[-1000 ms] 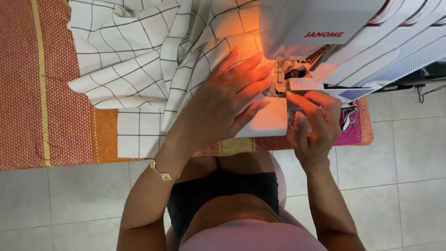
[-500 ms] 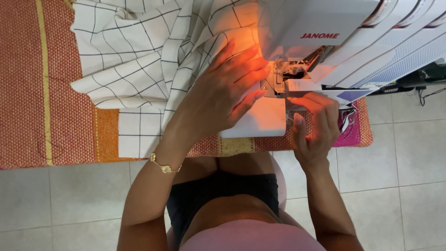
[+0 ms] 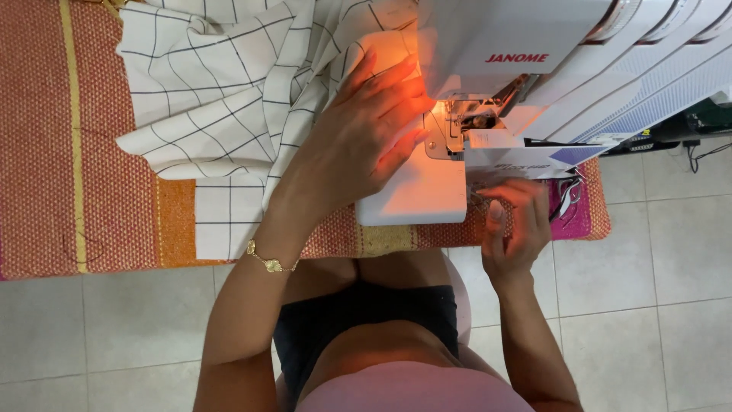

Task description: Sewing fabric with a machine, cutting thread, and pinning layers together for alignment.

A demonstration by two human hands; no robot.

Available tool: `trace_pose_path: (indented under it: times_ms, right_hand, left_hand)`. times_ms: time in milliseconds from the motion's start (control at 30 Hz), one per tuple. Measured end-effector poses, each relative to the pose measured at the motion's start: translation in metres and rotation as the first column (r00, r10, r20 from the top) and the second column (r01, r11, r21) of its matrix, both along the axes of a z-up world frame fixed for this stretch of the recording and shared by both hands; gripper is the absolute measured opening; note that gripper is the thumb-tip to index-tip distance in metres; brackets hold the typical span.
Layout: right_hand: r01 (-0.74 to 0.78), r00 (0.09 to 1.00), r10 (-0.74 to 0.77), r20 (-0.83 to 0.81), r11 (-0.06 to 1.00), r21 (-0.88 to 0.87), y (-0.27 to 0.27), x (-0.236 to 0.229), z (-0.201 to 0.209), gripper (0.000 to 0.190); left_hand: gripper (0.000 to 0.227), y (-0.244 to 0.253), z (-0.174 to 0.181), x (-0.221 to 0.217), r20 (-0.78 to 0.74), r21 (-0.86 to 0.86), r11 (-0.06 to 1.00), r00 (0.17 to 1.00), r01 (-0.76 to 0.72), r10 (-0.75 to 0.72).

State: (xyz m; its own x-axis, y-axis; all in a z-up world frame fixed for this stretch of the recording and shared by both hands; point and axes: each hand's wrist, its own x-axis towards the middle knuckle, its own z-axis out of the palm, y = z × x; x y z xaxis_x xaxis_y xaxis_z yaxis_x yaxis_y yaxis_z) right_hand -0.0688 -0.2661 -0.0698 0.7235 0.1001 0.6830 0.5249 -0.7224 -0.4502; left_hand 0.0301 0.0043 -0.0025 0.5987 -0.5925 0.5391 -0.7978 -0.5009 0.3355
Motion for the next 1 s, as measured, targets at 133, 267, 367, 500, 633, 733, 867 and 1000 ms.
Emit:
trace_pose_path:
  times_ms: [133,267,367,500,633,733,867,1000]
  right_hand:
    - [0.027,1.0,-0.027,0.007,1.0,0.005,-0.011,-0.005,-0.009,0.039]
    - [0.058,0.998,-0.058,-0.001,0.998,-0.009,-0.02,-0.012,-0.005,0.037]
    - [0.106,0.994,-0.106,0.0,0.994,-0.024,-0.031,-0.017,0.005,0.033]
    - [0.269,0.963,-0.267,0.044,0.961,-0.069,-0.059,-0.02,0.017,0.029]
    - [0.418,0.908,-0.418,-0.007,0.908,-0.023,-0.083,-0.016,0.038,0.014]
    - [0.481,0.82,-0.467,-0.331,0.876,-0.045,-0.095,-0.017,0.041,0.017]
    - [0.396,0.842,-0.391,-0.371,0.916,-0.068,-0.098,-0.012,0.03,0.023]
    - [0.439,0.834,-0.453,-0.315,0.891,-0.119,-0.087,-0.006,0.035,0.019]
  left_hand:
    - [0.02,-0.002,0.003,0.002,0.01,-0.016,1.0,1.0,-0.01,0.01]
    - [0.019,-0.003,0.016,-0.004,0.008,-0.123,0.992,0.999,-0.033,0.034]
    - [0.027,-0.004,0.009,0.01,0.025,-0.241,0.96,0.988,-0.144,0.155]
    - [0.04,-0.006,-0.016,0.067,-0.014,-0.247,0.923,0.954,-0.294,0.3]
    - [0.018,-0.015,-0.036,0.132,-0.115,-0.209,0.937,0.958,-0.281,0.262]
    - [0.021,-0.013,-0.03,0.145,-0.362,-0.197,0.957,0.923,-0.213,0.131]
    - [0.028,-0.006,-0.001,0.131,-0.501,-0.211,0.928,0.849,-0.308,0.168]
    - [0.014,0.006,-0.01,0.138,-0.54,-0.306,0.897,0.834,-0.319,0.112]
